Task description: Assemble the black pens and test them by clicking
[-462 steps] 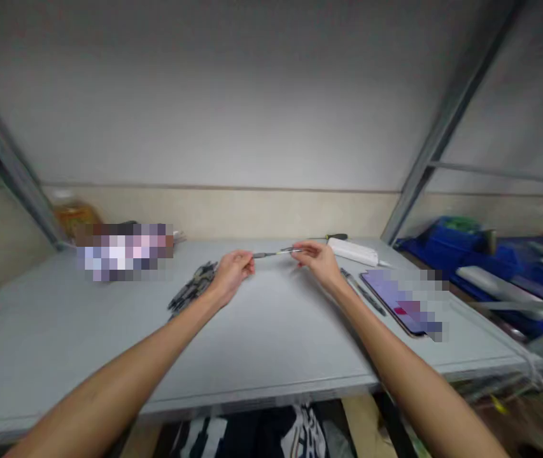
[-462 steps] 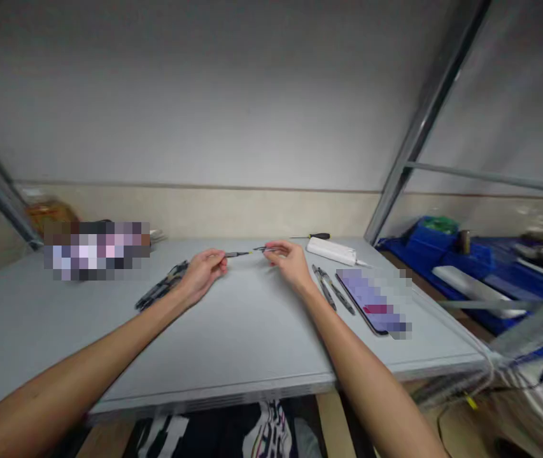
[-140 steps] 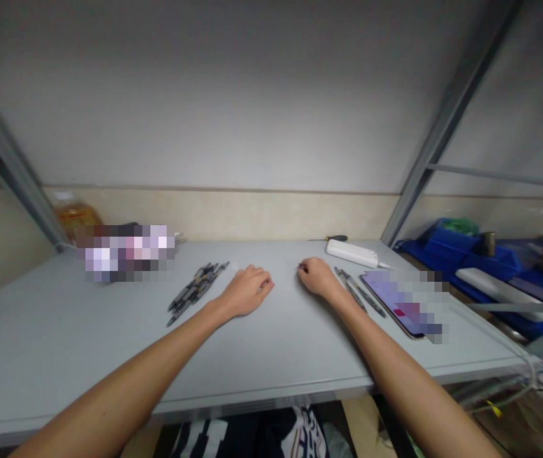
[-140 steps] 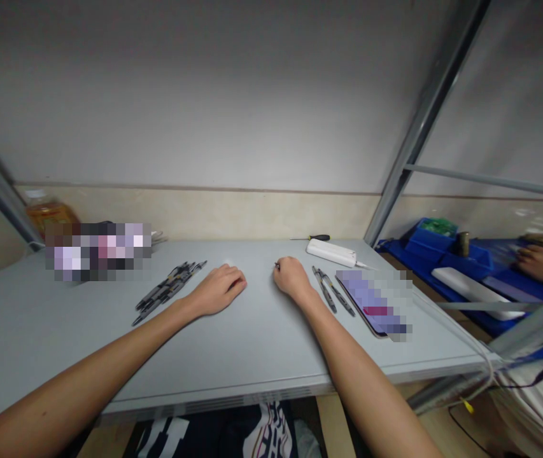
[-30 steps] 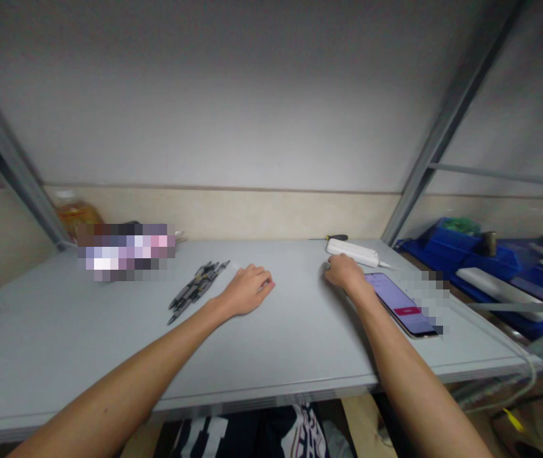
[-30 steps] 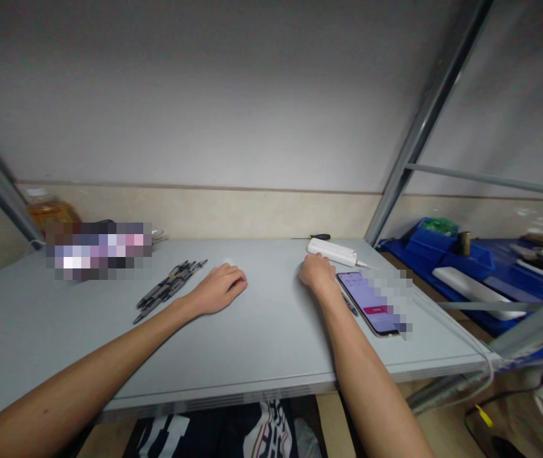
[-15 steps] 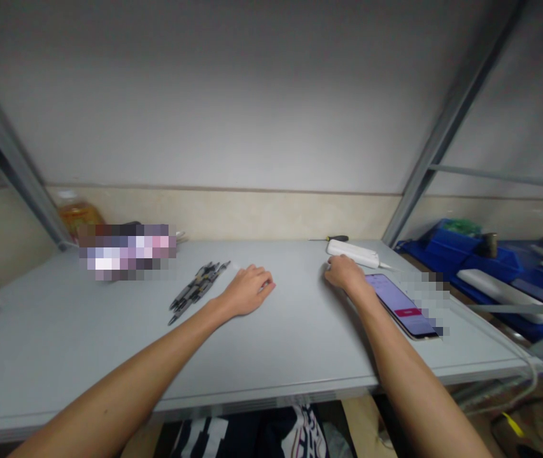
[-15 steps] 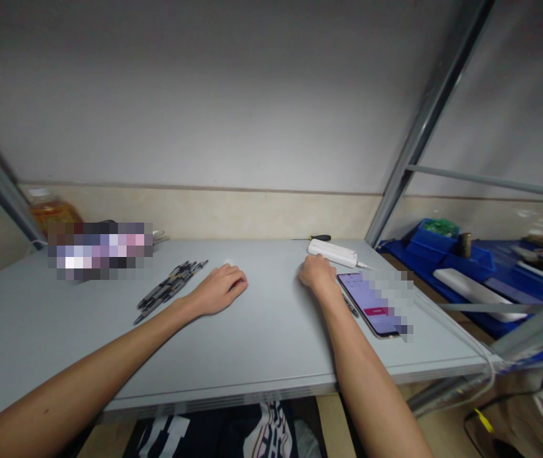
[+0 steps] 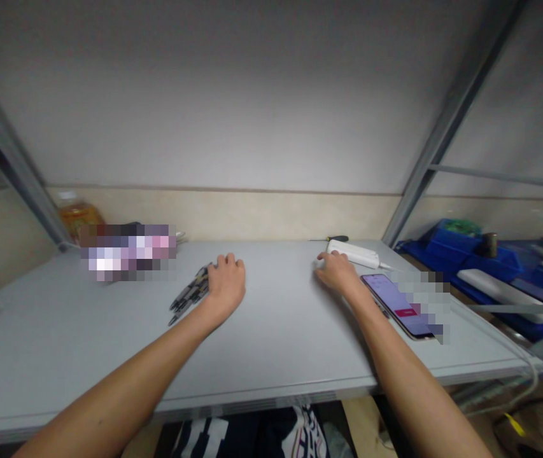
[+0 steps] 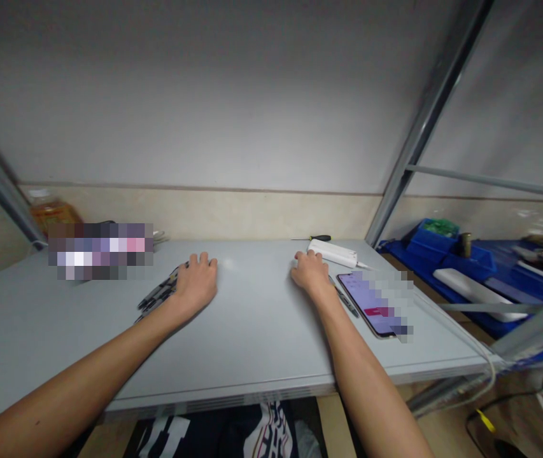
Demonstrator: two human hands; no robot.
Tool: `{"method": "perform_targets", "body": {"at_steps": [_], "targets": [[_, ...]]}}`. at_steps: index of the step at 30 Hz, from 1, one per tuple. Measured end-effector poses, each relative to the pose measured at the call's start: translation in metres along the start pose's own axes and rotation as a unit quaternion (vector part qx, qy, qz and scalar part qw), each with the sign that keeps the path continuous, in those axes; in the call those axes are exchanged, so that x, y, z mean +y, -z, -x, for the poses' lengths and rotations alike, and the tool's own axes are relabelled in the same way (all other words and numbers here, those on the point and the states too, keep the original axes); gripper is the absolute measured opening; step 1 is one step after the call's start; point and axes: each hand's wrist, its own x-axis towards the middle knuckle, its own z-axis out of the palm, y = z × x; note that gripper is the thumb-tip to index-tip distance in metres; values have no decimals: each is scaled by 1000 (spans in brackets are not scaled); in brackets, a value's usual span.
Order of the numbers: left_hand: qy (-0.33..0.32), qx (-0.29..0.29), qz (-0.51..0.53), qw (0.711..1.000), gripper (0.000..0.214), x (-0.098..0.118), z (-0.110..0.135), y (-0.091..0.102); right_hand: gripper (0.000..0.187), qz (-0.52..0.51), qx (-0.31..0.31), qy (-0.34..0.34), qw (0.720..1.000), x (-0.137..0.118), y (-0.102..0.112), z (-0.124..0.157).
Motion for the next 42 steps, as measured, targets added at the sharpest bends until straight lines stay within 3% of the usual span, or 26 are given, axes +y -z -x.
{"method": "perform_targets", "body": {"at_steps": [4, 11, 16, 19, 22, 24, 27, 34, 39, 42], "targets": [[16, -33, 4, 999, 33, -3, -2, -1, 40, -6, -7, 22, 1000, -3, -2, 0], [-14, -69, 33, 997, 35, -3, -3, 3, 40, -26, -5, 53, 998, -4, -5, -1], [-84, -52, 95, 991, 37, -2, -5, -4, 35, -75, 1, 173, 982, -10, -12, -1], [-149, -20, 214, 965, 31, 4, -6, -9, 33, -129, 18, 281, 951, -19, -16, 3], [-198, 5, 348, 916, 21, 13, -4, -12, 32, -180, 29, 374, 909, -29, -19, 8], [-211, 13, 414, 885, 16, 18, -3, -11, 25, -196, 25, 400, 895, -33, -20, 10], [-214, 31, 452, 866, 11, 18, -3, -11, 16, -212, 30, 390, 895, -34, -20, 9], [-214, 102, 375, 896, 10, -6, -18, -11, 21, -299, 100, 276, 908, -27, -9, 3], [-169, 136, 411, 886, 14, -15, -24, -8, 25, -386, 73, 214, 894, -22, -7, -2], [-137, 129, 447, 874, 16, -15, -24, -4, 32, -455, 33, 189, 869, -22, -7, -4]]}}
